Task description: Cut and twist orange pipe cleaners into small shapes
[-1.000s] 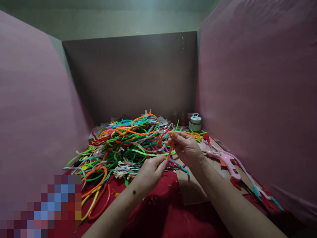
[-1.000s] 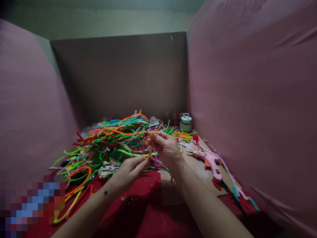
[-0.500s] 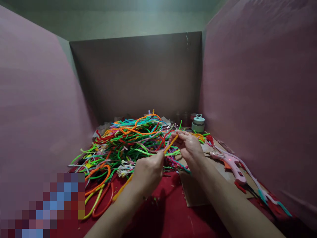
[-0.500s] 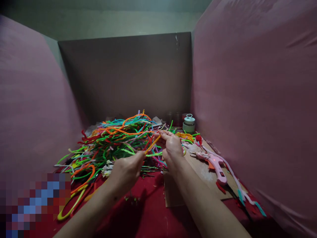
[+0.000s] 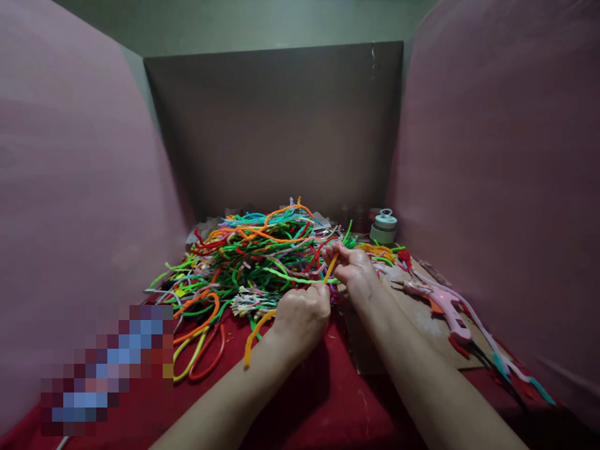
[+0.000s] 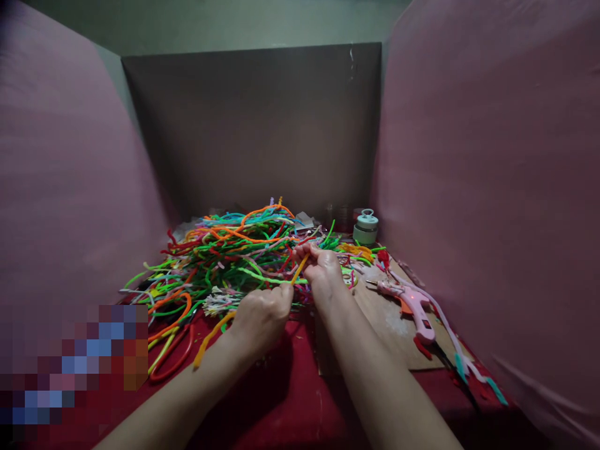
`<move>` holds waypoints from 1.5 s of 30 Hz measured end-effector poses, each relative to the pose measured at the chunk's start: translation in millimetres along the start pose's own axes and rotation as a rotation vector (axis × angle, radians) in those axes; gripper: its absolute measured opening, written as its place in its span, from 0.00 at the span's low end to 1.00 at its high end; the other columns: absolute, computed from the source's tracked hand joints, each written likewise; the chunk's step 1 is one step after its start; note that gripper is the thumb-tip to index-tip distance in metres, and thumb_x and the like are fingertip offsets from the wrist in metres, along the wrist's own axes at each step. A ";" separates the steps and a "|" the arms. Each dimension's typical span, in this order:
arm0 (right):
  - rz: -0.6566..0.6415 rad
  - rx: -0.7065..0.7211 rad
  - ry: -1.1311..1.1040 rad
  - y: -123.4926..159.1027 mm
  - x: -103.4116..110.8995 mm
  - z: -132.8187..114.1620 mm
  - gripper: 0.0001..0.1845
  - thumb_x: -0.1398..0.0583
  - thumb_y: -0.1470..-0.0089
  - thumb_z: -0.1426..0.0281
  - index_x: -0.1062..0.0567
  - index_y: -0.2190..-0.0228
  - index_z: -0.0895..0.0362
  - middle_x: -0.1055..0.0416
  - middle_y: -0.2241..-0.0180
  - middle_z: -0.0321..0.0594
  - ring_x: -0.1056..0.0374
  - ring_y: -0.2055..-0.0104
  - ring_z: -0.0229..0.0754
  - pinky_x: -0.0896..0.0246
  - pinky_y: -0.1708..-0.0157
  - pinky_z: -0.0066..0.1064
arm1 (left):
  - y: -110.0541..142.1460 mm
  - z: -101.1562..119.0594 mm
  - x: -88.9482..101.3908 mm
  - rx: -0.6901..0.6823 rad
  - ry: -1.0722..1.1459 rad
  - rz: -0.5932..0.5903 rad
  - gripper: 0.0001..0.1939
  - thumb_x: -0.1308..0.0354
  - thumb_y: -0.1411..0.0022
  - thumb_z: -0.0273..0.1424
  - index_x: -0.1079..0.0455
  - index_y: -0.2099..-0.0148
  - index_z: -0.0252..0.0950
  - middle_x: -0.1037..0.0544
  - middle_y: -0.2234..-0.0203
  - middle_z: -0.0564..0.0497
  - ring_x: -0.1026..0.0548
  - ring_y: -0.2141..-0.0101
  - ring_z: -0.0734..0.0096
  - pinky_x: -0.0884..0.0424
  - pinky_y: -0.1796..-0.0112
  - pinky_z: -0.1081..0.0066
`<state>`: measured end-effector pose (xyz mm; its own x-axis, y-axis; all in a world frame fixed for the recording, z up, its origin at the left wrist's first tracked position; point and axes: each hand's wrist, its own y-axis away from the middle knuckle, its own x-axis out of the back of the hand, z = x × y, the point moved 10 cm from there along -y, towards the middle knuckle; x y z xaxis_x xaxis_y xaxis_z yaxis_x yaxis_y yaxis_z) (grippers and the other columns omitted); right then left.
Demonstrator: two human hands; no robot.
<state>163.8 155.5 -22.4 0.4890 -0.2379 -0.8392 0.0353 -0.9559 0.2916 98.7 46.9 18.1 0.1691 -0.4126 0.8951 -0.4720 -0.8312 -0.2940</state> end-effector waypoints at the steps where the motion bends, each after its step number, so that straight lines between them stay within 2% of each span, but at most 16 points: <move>1: -0.003 0.000 0.002 -0.2 -0.3 -0.4 0.13 0.50 0.49 0.83 0.36 0.80 0.59 0.36 0.86 0.34 0.35 0.83 0.35 0.34 0.81 0.29 | -1.0 -0.2 -0.6 0.000 0.022 0.001 0.15 0.64 0.41 0.20 0.36 0.61 0.29 0.27 0.75 0.40 0.26 0.74 0.59 0.34 0.75 0.68; 6: -0.040 0.021 0.006 2.6 -7.0 -11.1 0.13 0.51 0.50 0.84 0.37 0.81 0.59 0.37 0.86 0.33 0.38 0.85 0.32 0.37 0.82 0.26 | -6.3 -15.2 -3.7 0.082 0.174 0.014 0.13 0.61 0.40 0.22 0.36 0.60 0.32 0.25 0.73 0.43 0.25 0.73 0.62 0.37 0.75 0.71; 11: -0.058 0.105 -0.016 4.0 -6.9 -42.6 0.11 0.50 0.50 0.84 0.37 0.78 0.59 0.39 0.85 0.31 0.46 0.88 0.27 0.53 0.89 0.18 | -7.4 -45.9 -9.2 0.215 0.304 -0.036 0.11 0.58 0.39 0.30 0.34 0.61 0.39 0.25 0.74 0.49 0.27 0.73 0.68 0.43 0.76 0.74; 15: -0.065 0.179 -0.037 2.5 0.4 -71.4 0.11 0.50 0.51 0.84 0.38 0.78 0.59 0.40 0.85 0.29 0.49 0.89 0.25 0.58 0.89 0.17 | -6.4 -71.4 -2.8 0.213 0.469 -0.031 0.13 0.57 0.40 0.34 0.32 0.68 0.40 0.31 0.82 0.54 0.34 0.78 0.73 0.48 0.77 0.74; 18: -0.063 0.228 -0.085 3.8 5.5 -89.1 0.11 0.51 0.50 0.84 0.38 0.77 0.59 0.41 0.85 0.28 0.50 0.89 0.24 0.59 0.89 0.17 | -2.9 -89.7 3.0 0.186 0.629 -0.042 0.12 0.55 0.42 0.34 0.32 0.71 0.38 0.36 0.84 0.56 0.40 0.80 0.76 0.48 0.76 0.76; 22: -0.101 0.253 -0.160 7.5 2.2 -98.2 0.10 0.51 0.47 0.82 0.38 0.76 0.59 0.42 0.86 0.28 0.50 0.89 0.25 0.59 0.90 0.17 | 5.3 -106.2 7.6 0.164 0.765 -0.085 0.12 0.54 0.43 0.34 0.32 0.73 0.36 0.40 0.84 0.58 0.43 0.80 0.78 0.48 0.76 0.77; 25: -0.182 0.284 -0.182 11.5 -8.0 -91.8 0.08 0.49 0.46 0.78 0.37 0.75 0.58 0.38 0.83 0.30 0.42 0.85 0.28 0.48 0.87 0.19 | 8.7 -114.9 8.9 0.195 0.868 -0.075 0.14 0.54 0.43 0.37 0.34 0.73 0.35 0.41 0.83 0.58 0.43 0.80 0.78 0.47 0.76 0.78; 27: -0.263 0.279 -0.172 15.5 -17.3 -76.6 0.04 0.46 0.46 0.73 0.36 0.73 0.57 0.33 0.78 0.34 0.34 0.76 0.33 0.37 0.78 0.25 | 8.5 -119.1 7.7 0.243 0.942 -0.047 0.14 0.55 0.42 0.38 0.34 0.72 0.35 0.41 0.83 0.58 0.43 0.79 0.78 0.46 0.76 0.78; 29: -0.361 0.249 -0.117 22.0 -27.9 -53.0 0.04 0.43 0.48 0.69 0.34 0.70 0.56 0.30 0.73 0.37 0.31 0.70 0.37 0.34 0.70 0.30 | 6.9 -119.6 5.6 0.286 0.979 -0.020 0.15 0.55 0.43 0.38 0.33 0.71 0.35 0.41 0.83 0.58 0.43 0.80 0.77 0.45 0.77 0.77; 33: -0.439 0.149 0.031 35.4 -37.1 -4.8 0.05 0.40 0.51 0.72 0.33 0.70 0.57 0.28 0.71 0.38 0.30 0.68 0.36 0.35 0.68 0.27 | 1.2 -109.8 3.7 0.284 0.920 0.008 0.16 0.55 0.43 0.37 0.32 0.73 0.34 0.37 0.83 0.56 0.41 0.79 0.76 0.45 0.76 0.76; 36: -0.402 0.154 0.025 38.0 -33.9 -0.1 0.06 0.45 0.46 0.69 0.33 0.71 0.59 0.32 0.81 0.34 0.36 0.80 0.33 0.40 0.79 0.25 | -2.5 -99.7 2.8 0.225 0.898 -0.018 0.16 0.55 0.42 0.37 0.32 0.74 0.34 0.36 0.82 0.56 0.41 0.78 0.76 0.45 0.75 0.76; 39: -0.386 0.121 0.021 33.7 -30.9 -3.9 0.16 0.54 0.40 0.65 0.34 0.73 0.60 0.48 0.92 0.26 0.55 0.91 0.29 0.56 0.90 0.21 | -3.4 -93.9 0.3 0.163 0.960 -0.086 0.16 0.53 0.43 0.38 0.31 0.73 0.33 0.36 0.82 0.56 0.42 0.78 0.77 0.45 0.76 0.77; 42: -0.321 -0.035 0.108 26.6 -21.4 8.1 0.21 0.59 0.39 0.64 0.35 0.74 0.61 0.55 0.93 0.24 0.64 0.93 0.28 0.68 0.92 0.21 | -0.8 -98.9 -0.6 0.138 1.036 -0.116 0.16 0.51 0.44 0.39 0.29 0.72 0.33 0.36 0.81 0.57 0.42 0.78 0.78 0.45 0.77 0.77; 45: -0.280 -0.116 0.119 25.4 -15.2 15.5 0.21 0.60 0.38 0.65 0.36 0.74 0.61 0.55 0.93 0.24 0.64 0.92 0.28 0.70 0.92 0.21 | 4.4 -116.0 -2.3 0.197 1.102 -0.087 0.14 0.47 0.47 0.39 0.30 0.76 0.33 0.37 0.83 0.57 0.42 0.80 0.79 0.45 0.78 0.77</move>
<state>143.8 132.2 -9.4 0.5446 0.0598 -0.8366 0.2788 -0.9536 0.1134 -4.1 87.3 53.7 -0.7091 0.1238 0.6941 -0.3340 -0.9260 -0.1761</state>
